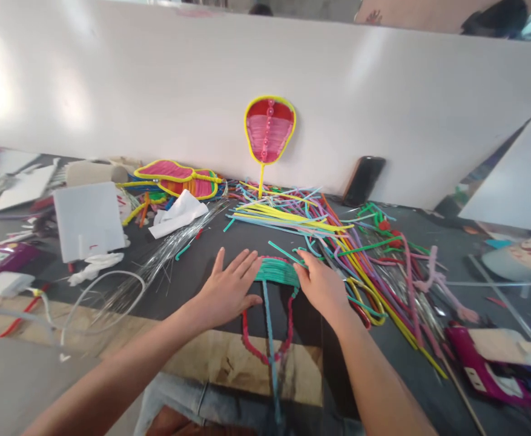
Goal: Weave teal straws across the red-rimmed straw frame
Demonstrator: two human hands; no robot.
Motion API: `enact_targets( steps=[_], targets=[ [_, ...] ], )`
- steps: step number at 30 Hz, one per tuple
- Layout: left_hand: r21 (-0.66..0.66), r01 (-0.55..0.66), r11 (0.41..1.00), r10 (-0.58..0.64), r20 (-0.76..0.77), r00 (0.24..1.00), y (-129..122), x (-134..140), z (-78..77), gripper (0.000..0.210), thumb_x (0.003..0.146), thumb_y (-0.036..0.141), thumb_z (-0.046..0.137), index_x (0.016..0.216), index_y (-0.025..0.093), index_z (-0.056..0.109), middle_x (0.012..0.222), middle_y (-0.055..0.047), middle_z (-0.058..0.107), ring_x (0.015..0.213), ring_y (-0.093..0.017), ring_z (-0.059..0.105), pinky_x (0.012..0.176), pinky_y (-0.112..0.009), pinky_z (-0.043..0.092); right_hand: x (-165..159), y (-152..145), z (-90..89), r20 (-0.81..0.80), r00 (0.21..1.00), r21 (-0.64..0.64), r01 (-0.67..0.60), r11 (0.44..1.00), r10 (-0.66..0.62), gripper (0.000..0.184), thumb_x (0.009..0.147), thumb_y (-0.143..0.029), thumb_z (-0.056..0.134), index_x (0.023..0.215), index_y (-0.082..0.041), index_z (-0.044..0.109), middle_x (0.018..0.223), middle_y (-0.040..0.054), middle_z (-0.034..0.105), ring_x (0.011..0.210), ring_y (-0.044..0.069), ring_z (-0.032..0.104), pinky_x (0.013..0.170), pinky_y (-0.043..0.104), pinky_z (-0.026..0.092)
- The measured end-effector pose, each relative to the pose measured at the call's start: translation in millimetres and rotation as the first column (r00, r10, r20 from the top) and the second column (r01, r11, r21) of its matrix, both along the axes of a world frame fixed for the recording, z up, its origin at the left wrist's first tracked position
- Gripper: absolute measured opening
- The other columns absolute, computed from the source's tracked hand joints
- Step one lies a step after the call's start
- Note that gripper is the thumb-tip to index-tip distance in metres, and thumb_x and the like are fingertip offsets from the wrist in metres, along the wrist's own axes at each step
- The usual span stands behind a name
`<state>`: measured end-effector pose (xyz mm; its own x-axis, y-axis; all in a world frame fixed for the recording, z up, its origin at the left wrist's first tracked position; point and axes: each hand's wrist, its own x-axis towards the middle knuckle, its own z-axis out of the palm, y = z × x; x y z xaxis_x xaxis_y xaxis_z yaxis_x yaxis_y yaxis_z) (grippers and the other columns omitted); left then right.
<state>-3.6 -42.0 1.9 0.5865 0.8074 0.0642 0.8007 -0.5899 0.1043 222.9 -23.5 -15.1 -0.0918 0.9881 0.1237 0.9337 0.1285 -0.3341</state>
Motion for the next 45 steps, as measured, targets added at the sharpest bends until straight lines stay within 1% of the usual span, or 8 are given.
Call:
enact_targets(
  steps=[5, 10, 18, 26, 30, 32, 37, 45],
  targets=[
    [-0.135, 0.09, 0.987, -0.089, 0.009, 0.996, -63.6, 27.4, 17.3, 0.044, 0.073, 0.054, 0.063, 0.107, 0.026, 0.06, 0.103, -0.007, 0.061, 0.097, -0.027, 0.052, 0.091, -0.045, 0.035, 7.3, 3.8, -1.6, -0.02, 1.0, -0.027, 0.018, 0.999, -0.019, 0.032, 0.09, -0.027, 0.045, 0.119, -0.022, 0.056, 0.117, 0.0066, 0.065, 0.094, 0.023, 0.066, 0.074, 0.032, 0.049],
    [-0.298, 0.269, 0.916, -0.287, -0.017, 0.958, -109.1, 46.6, 5.0, 0.059, 0.069, 0.066, 0.058, 0.108, 0.021, 0.058, 0.105, -0.01, 0.059, 0.093, -0.026, 0.051, 0.082, -0.042, 0.039, 6.6, 4.2, -2.7, -0.119, 0.993, -0.047, -0.002, 0.999, -0.003, 0.028, 0.089, -0.028, 0.046, 0.113, -0.022, 0.059, 0.116, 0.0046, 0.066, 0.098, 0.022, 0.064, 0.079, 0.031, 0.048],
    [-0.211, -0.196, 0.958, 0.168, -0.143, 0.975, -50.3, 54.1, 28.6, 0.034, 0.09, 0.037, 0.042, 0.085, 0.012, 0.065, 0.082, -0.014, 0.065, 0.083, -0.029, 0.061, 0.07, -0.038, 0.042, 7.6, 5.6, -1.2, -0.151, 0.988, -0.042, 0.004, 0.999, -0.01, 0.025, 0.089, -0.028, 0.047, 0.107, -0.022, 0.064, 0.106, 0.0068, 0.07, 0.096, 0.023, 0.065, 0.077, 0.03, 0.047],
    [-0.302, -0.346, 0.888, 0.32, -0.133, 0.938, -28.4, 55.0, 17.1, 0.032, 0.082, 0.029, 0.041, 0.068, 0.017, 0.068, 0.069, -0.011, 0.068, 0.066, -0.024, 0.064, 0.058, -0.029, 0.036, 14.3, 10.6, -5.1, -0.216, 0.976, 0.076, -0.001, 0.997, 0.018, 0.028, 0.089, -0.03, 0.045, 0.106, -0.02, 0.064, 0.105, 0.0089, 0.07, 0.096, 0.023, 0.065, 0.082, 0.03, 0.047],
    [-0.354, -0.37, 0.859, 0.43, 0.106, 0.896, -22.1, 28.4, 31.9, 0.028, 0.08, 0.029, 0.043, 0.059, 0.018, 0.059, 0.055, -0.001, 0.055, 0.056, -0.015, 0.053, 0.053, -0.024, 0.027, 24.3, 13.1, -0.2, -0.384, 0.923, 0.262, 0.131, 0.956, -0.022, 0.033, 0.09, -0.035, 0.041, 0.105, -0.017, 0.063, 0.102, 0.0119, 0.07, 0.095, 0.024, 0.064, 0.082, 0.032, 0.047],
    [-0.493, -0.29, 0.82, 0.485, 0.33, 0.81, -17.1, 12.2, 40.6, 0.03, 0.082, 0.035, 0.044, 0.058, 0.017, 0.053, 0.052, 0.002, 0.047, 0.052, -0.011, 0.044, 0.051, -0.022, 0.025, 26.2, 13.8, 0.3, -0.457, 0.89, 0.326, 0.177, 0.929, -0.01, 0.034, 0.089, -0.038, 0.041, 0.103, -0.016, 0.063, 0.1, 0.0127, 0.07, 0.091, 0.025, 0.065, 0.079, 0.034, 0.047],
    [-0.769, 0.149, 0.622, 0.686, 0.626, 0.371, -6.1, -9.7, 34.4, 0.036, 0.08, 0.049, 0.055, 0.067, 0.016, 0.049, 0.051, 0.007, 0.035, 0.043, -0.005, 0.025, 0.044, -0.019, 0.018, 19.7, 13.7, -8.1, -0.448, 0.893, 0.358, 0.128, 0.925, 0.05, 0.03, 0.089, -0.038, 0.042, 0.094, -0.018, 0.065, 0.088, 0.0103, 0.07, 0.077, 0.022, 0.065, 0.07, 0.032, 0.047],
    [-0.566, 0.735, 0.372, 0.794, 0.605, 0.063, -15.9, 8.5, -9.6, 0.035, 0.074, 0.041, 0.069, 0.064, 0.015, 0.049, 0.048, 0.007, 0.032, 0.04, -0.003, 0.022, 0.042, -0.02, 0.019, 19.6, 12.5, -10.5, -0.483, 0.868, 0.405, 0.106, 0.908, 0.114, 0.027, 0.088, -0.036, 0.046, 0.095, -0.017, 0.064, 0.088, 0.0092, 0.069, 0.079, 0.021, 0.064, 0.073, 0.031, 0.048]
  ],
)
